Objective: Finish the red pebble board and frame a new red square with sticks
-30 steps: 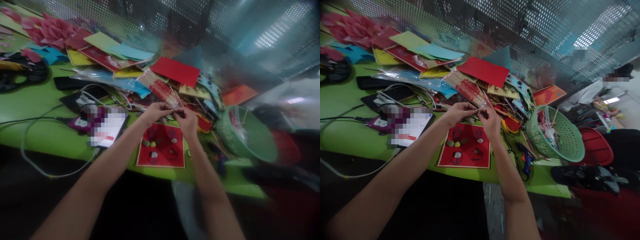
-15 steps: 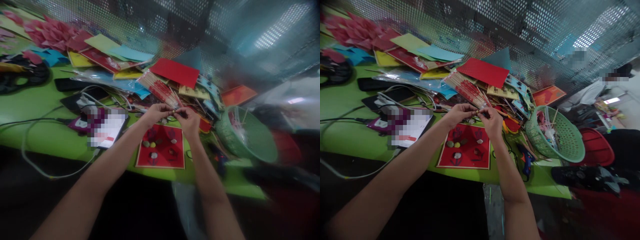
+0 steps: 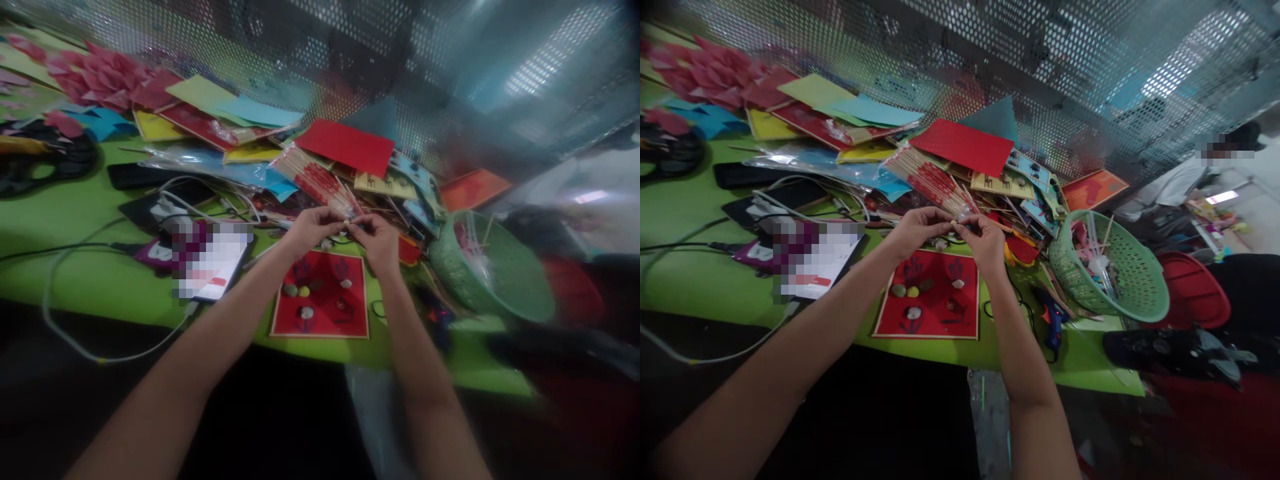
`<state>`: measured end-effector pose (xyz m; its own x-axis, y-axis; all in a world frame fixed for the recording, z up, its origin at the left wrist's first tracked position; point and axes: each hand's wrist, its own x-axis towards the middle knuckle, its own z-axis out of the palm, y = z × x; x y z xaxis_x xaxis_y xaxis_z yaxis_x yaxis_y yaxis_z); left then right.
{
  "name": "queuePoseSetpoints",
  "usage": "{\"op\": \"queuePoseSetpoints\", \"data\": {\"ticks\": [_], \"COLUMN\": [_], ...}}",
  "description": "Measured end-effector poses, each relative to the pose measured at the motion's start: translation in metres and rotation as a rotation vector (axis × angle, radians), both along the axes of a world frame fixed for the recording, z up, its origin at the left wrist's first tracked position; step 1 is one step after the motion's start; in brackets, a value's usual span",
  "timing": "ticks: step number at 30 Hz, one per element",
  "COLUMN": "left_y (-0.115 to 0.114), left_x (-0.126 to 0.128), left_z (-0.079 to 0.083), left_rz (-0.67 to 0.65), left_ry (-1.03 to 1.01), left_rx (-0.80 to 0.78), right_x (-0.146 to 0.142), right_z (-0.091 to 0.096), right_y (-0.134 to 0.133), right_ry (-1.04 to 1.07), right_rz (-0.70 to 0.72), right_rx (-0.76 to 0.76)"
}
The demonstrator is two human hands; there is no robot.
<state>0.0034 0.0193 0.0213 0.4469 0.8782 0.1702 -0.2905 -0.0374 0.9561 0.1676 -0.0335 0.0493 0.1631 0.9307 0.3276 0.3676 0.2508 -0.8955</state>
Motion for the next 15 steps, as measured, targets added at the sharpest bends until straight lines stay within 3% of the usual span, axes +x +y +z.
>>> {"op": "queuePoseSetpoints", "data": {"ticks": [7,12,15], "left_y": [0.0016,0.0012,0.0001], "left_x": [0.0005,0.0029,0.0030], "left_z": [-0.0005,-0.0043,-0.0038], "left_rz": [0.093,0.091,0.101], "left_ry": [0.146,0.164,0.183], "left_rx": [0.194,0.230,0.230], "right_x": [0.0044,0.0038,0.0041], "right_z": [-0.0056,-0.0065,-0.0060], "right_y": [0.0012,-0.0001,0.0002], "right_ry": [-0.027,-0.160,-0.129], "right_rz": [0.011,-0.053,-0.062], "right_rx": [-0.046,0.026,0.015]}}
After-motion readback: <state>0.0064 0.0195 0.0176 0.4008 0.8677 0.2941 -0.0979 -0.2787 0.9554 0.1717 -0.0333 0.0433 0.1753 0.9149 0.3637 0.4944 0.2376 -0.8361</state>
